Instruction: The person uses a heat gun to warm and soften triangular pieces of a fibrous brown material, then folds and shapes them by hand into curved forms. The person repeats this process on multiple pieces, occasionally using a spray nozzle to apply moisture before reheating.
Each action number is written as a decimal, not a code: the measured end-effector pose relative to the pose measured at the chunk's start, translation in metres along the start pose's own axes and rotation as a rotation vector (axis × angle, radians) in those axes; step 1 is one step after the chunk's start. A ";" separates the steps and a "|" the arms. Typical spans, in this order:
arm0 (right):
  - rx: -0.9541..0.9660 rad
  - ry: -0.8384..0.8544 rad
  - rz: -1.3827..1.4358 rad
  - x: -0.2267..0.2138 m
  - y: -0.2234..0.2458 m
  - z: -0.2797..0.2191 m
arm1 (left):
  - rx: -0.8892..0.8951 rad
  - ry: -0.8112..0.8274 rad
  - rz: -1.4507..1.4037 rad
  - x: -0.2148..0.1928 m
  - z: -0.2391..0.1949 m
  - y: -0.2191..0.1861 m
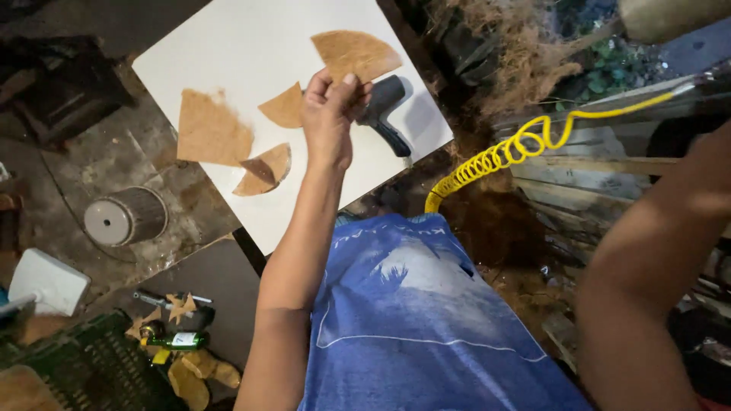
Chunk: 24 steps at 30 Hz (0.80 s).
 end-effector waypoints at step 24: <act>-0.016 0.454 -0.702 0.288 -0.141 -0.077 | -0.055 -0.244 0.104 -0.179 0.013 -0.021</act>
Point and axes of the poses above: each hand's wrist, its own z-axis towards the middle knuckle, its own x-axis out of the palm, y = z × x, the point moved 9 cm from there along z, towards the middle knuckle, and after that the axes turned 5 degrees about -z, right-handed, at the moved point
